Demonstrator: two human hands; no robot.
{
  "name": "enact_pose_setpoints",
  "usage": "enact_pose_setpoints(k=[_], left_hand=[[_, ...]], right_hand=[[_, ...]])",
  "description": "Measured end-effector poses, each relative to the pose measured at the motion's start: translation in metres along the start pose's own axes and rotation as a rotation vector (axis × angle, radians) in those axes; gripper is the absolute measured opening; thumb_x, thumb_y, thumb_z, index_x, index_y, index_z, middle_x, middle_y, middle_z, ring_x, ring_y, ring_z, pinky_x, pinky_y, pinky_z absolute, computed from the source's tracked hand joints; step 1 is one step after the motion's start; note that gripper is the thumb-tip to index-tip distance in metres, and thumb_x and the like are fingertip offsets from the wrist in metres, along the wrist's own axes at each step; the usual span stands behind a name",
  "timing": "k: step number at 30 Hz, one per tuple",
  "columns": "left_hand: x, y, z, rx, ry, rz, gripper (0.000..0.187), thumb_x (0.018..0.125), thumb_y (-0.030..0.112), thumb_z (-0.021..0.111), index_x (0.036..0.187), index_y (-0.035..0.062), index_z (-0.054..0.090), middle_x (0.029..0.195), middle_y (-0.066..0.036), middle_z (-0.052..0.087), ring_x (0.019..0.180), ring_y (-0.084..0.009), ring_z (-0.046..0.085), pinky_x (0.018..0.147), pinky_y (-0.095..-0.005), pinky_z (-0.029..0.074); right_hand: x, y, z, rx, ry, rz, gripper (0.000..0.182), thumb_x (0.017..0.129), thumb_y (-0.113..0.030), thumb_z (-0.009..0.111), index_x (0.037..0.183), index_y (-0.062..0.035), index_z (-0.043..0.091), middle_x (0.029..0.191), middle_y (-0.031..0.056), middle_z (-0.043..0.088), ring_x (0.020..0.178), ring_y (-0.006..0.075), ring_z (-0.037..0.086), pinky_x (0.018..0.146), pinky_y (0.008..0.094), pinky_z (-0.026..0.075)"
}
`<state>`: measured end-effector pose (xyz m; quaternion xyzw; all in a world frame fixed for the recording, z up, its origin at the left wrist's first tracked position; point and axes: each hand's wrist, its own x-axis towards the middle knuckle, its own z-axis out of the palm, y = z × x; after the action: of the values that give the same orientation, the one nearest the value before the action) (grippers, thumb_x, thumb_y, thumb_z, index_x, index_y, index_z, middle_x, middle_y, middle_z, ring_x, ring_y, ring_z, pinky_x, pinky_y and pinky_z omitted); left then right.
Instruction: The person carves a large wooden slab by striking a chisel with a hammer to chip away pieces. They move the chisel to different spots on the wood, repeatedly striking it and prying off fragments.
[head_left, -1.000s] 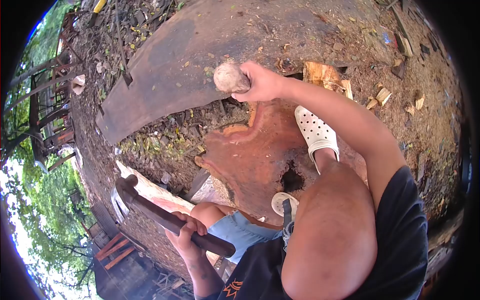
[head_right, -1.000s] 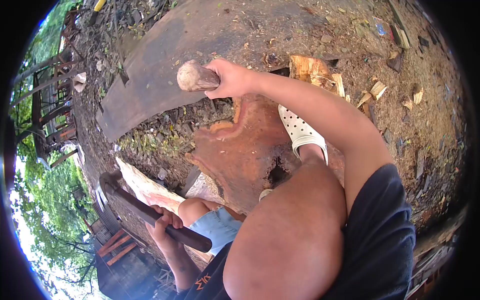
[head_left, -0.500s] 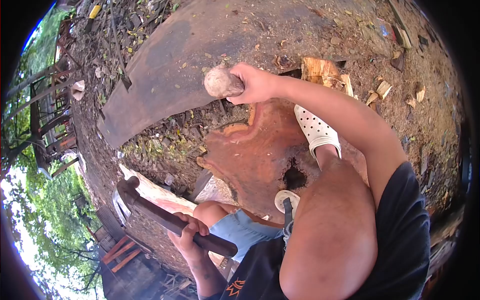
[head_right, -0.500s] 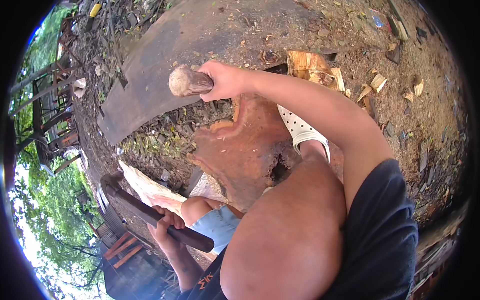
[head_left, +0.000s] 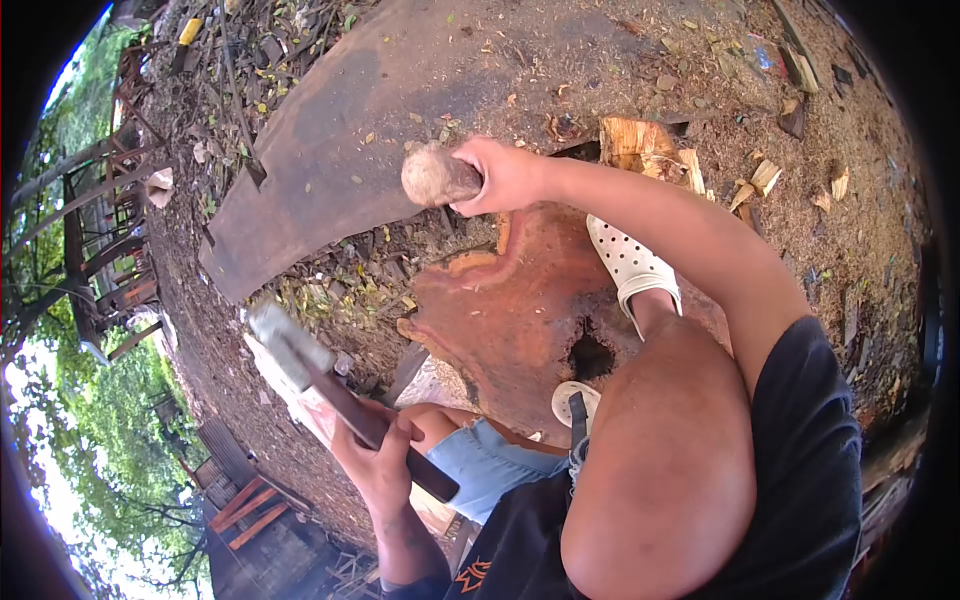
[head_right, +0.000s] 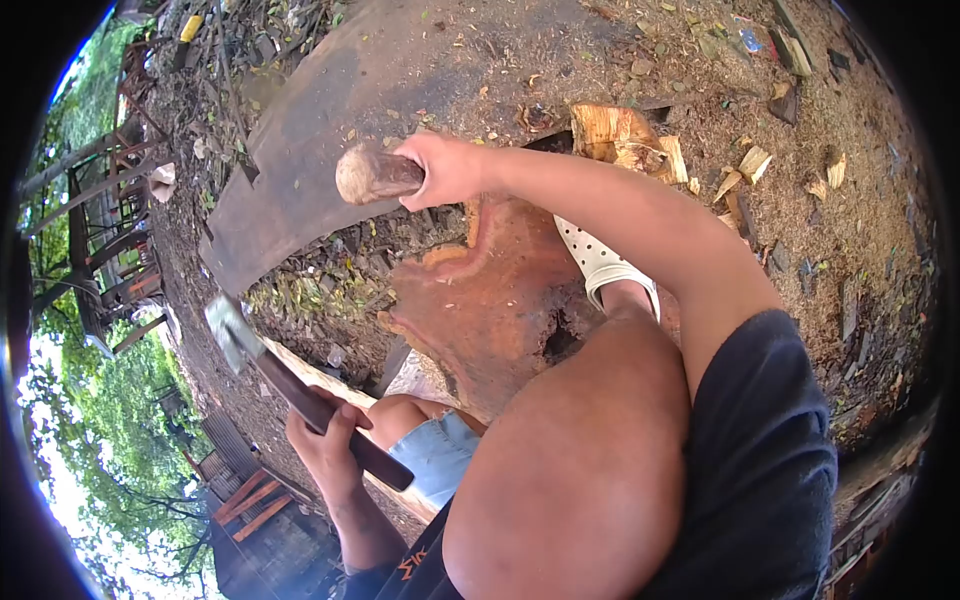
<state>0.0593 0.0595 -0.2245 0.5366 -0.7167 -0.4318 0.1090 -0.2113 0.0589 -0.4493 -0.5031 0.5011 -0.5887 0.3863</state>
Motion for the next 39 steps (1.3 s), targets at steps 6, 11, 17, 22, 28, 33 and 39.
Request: enact_pose_setpoints(k=[6, 11, 17, 22, 28, 33, 39], left_hand=[[0.033, 0.049, 0.026, 0.225, 0.005, 0.173, 0.024, 0.073, 0.008, 0.068, 0.087, -0.0007, 0.050, 0.066, -0.003, 0.052, 0.056, -0.0087, 0.050, 0.053, -0.0220, 0.040], [0.053, 0.062, 0.051, 0.391, -0.070, 0.192, 0.022, 0.070, 0.009, 0.066, 0.082, -0.0005, 0.050, 0.065, -0.004, 0.050, 0.059, -0.0115, 0.046, 0.054, -0.0272, 0.038], [0.080, 0.042, 0.066, 0.559, -0.153, 0.113, 0.022, 0.069, 0.010, 0.063, 0.079, -0.0036, 0.049, 0.062, -0.007, 0.051, 0.059, -0.0137, 0.050, 0.055, -0.0334, 0.042], [0.046, 0.096, 0.027, 0.323, -0.004, 0.189, 0.020, 0.067, 0.010, 0.062, 0.082, 0.0001, 0.053, 0.060, -0.002, 0.049, 0.049, -0.0097, 0.048, 0.043, -0.0224, 0.037], [0.039, 0.186, -0.084, 0.341, 0.908, 1.161, 0.026, 0.084, 0.026, 0.054, 0.083, 0.0001, 0.056, 0.072, -0.007, 0.055, 0.064, -0.0113, 0.053, 0.057, -0.0258, 0.042], [0.067, 0.030, 0.044, 0.513, 0.265, 0.554, 0.018, 0.078, 0.017, 0.055, 0.084, 0.0006, 0.056, 0.073, -0.009, 0.056, 0.059, -0.0138, 0.052, 0.053, -0.0276, 0.042], [0.074, 0.097, -0.025, 0.718, 0.310, 0.551, 0.018, 0.072, 0.011, 0.054, 0.086, 0.0013, 0.058, 0.068, -0.005, 0.052, 0.058, -0.0133, 0.048, 0.055, -0.0263, 0.040]], right_hand=[[-0.001, 0.002, 0.012, 0.069, 0.015, -0.126, 0.030, 0.065, -0.008, 0.068, 0.093, -0.0012, 0.058, 0.071, 0.0100, 0.061, 0.062, 0.0158, 0.055, 0.061, 0.0317, 0.045], [0.000, -0.003, 0.004, 0.055, 0.021, -0.030, 0.029, 0.066, -0.010, 0.067, 0.093, -0.0014, 0.059, 0.070, 0.0102, 0.061, 0.062, 0.0152, 0.054, 0.062, 0.0321, 0.045], [-0.003, -0.005, 0.000, 0.030, 0.004, 0.014, 0.027, 0.067, -0.011, 0.067, 0.091, -0.0016, 0.059, 0.072, 0.0119, 0.062, 0.063, 0.0189, 0.057, 0.063, 0.0330, 0.046], [0.000, 0.009, 0.007, 0.030, 0.109, -0.082, 0.030, 0.066, -0.011, 0.068, 0.092, -0.0005, 0.059, 0.076, 0.0129, 0.063, 0.068, 0.0194, 0.060, 0.067, 0.0329, 0.047], [0.000, 0.005, 0.005, 0.048, 0.055, -0.018, 0.032, 0.065, -0.011, 0.069, 0.095, -0.0009, 0.061, 0.079, 0.0129, 0.065, 0.074, 0.0199, 0.063, 0.071, 0.0320, 0.048], [-0.001, 0.003, 0.002, 0.098, 0.050, -0.010, 0.028, 0.066, -0.007, 0.067, 0.092, -0.0008, 0.060, 0.074, 0.0087, 0.063, 0.067, 0.0157, 0.060, 0.064, 0.0315, 0.047], [-0.011, -0.001, 0.004, 0.102, 0.063, 0.013, 0.027, 0.066, -0.005, 0.067, 0.092, -0.0008, 0.059, 0.072, 0.0073, 0.063, 0.064, 0.0135, 0.057, 0.062, 0.0306, 0.046]])
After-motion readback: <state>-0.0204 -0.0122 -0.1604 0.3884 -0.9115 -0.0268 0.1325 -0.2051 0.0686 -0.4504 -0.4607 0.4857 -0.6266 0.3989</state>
